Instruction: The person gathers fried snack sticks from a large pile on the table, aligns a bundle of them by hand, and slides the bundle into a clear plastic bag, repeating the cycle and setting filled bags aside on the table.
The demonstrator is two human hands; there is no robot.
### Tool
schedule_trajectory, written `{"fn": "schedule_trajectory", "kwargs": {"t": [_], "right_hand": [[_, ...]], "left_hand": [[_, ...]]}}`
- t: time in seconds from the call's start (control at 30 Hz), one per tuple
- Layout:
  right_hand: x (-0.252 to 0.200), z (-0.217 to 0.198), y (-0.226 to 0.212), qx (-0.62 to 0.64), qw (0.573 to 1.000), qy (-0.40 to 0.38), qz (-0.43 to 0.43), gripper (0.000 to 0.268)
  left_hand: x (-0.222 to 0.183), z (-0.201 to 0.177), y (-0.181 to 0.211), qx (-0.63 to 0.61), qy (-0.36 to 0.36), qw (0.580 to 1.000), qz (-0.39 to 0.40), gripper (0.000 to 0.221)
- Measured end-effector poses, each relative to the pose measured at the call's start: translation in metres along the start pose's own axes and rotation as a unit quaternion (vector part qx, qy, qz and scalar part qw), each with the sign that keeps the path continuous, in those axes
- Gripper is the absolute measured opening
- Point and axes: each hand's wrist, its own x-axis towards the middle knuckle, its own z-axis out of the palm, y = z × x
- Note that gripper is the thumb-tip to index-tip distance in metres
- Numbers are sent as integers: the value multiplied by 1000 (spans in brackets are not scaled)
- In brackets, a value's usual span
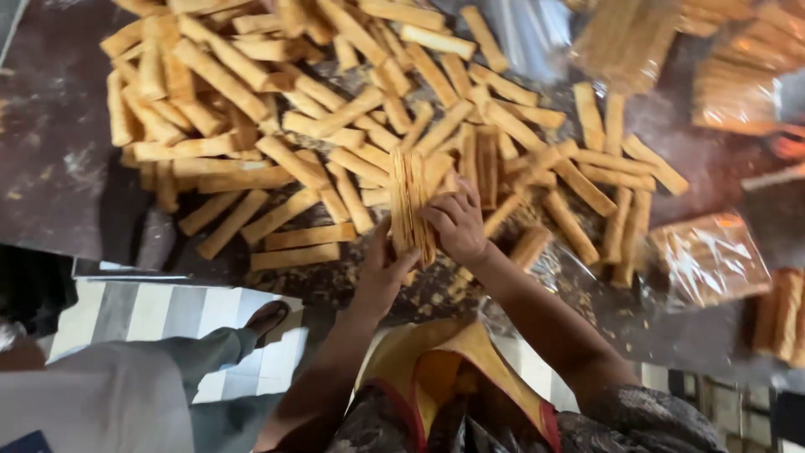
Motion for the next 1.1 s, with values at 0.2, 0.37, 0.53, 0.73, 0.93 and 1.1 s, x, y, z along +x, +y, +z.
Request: {"fn": "schedule_trajectory", "kwargs": {"t": [0.2, 0.37, 0.53, 0.73, 0.93, 1.1], "right_hand": [[-80, -61, -7, 58, 991, -16, 119, 33], [-141, -107, -15, 525, 681, -6, 511, 46], [-195, -117, -33, 569, 589, 23, 574, 56], [-185, -153, -54, 509, 610, 21, 607, 55], [-220, -197, -60, 259, 861, -98, 427, 51], [-271, -184, -75, 83, 947, -190, 244, 41]], "left_hand": [[-29, 71, -41, -44, 55, 995, -69, 79], [-67, 120, -72, -63, 9, 994, -93, 78], [-108, 162, -116, 249, -15, 966, 62, 87], [-125, 181, -112, 487, 74, 867, 73, 94], [-177, 117, -118, 250, 173, 952, 32, 81], [-246, 82, -163, 166, 151, 973, -52, 81]]}}
